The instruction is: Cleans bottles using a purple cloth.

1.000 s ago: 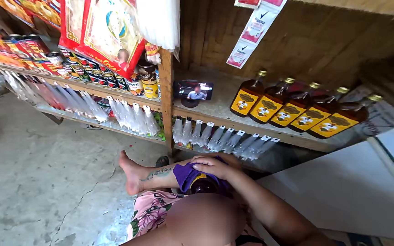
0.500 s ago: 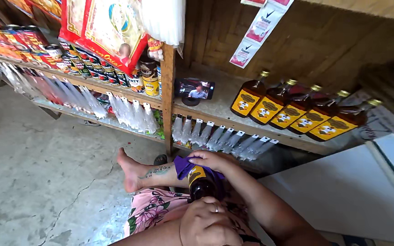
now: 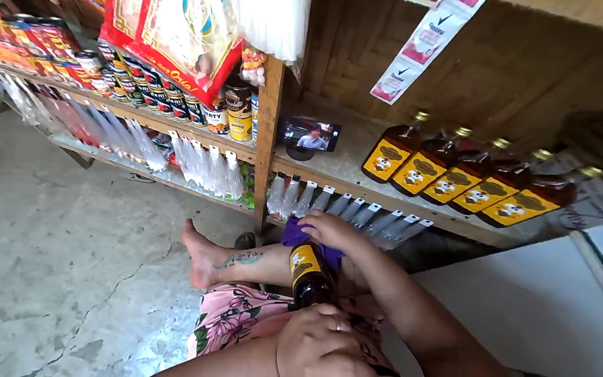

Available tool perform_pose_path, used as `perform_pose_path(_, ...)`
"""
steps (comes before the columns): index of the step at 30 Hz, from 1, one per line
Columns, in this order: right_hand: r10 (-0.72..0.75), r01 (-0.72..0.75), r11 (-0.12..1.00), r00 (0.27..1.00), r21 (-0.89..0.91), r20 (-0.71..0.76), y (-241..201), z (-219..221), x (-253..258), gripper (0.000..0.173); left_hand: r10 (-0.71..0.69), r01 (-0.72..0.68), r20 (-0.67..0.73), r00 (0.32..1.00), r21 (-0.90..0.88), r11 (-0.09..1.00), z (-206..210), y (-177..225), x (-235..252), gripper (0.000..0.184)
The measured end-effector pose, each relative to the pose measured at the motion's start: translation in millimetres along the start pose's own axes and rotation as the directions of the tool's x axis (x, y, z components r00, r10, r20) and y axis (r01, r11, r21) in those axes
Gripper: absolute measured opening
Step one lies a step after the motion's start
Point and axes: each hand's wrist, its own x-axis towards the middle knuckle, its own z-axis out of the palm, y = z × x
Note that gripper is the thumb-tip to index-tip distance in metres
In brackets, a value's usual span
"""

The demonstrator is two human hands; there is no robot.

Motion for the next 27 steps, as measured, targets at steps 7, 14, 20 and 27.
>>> perform_pose_path(7,-0.256,0.339,0.822,0.938,0.457,-0.235,-2,-43,-45,0.024,0.005,-0.005,0.009,1.0,-0.01,1.0,2,1,2,0.032)
perform_pose_path(14,-0.382,0.387,0.732,0.915,0.561,-0.132,-18,22,-54,0.039,0.016,-0.017,0.031,0.999,0.012,1.0,4,2,0,0.031)
perform_pose_path(20,-0.519,0.59,0.675,0.806,0.443,-0.284,-44,15,-85,0.034,0.033,-0.034,0.066,0.997,0.026,0.999,5,3,-1,0.036)
perform_pose_path(27,-0.452,0.562,0.703,0.826,0.436,-0.336,-49,19,-95,0.027,0.044,-0.046,0.079,0.996,0.025,0.999,8,1,0,0.036)
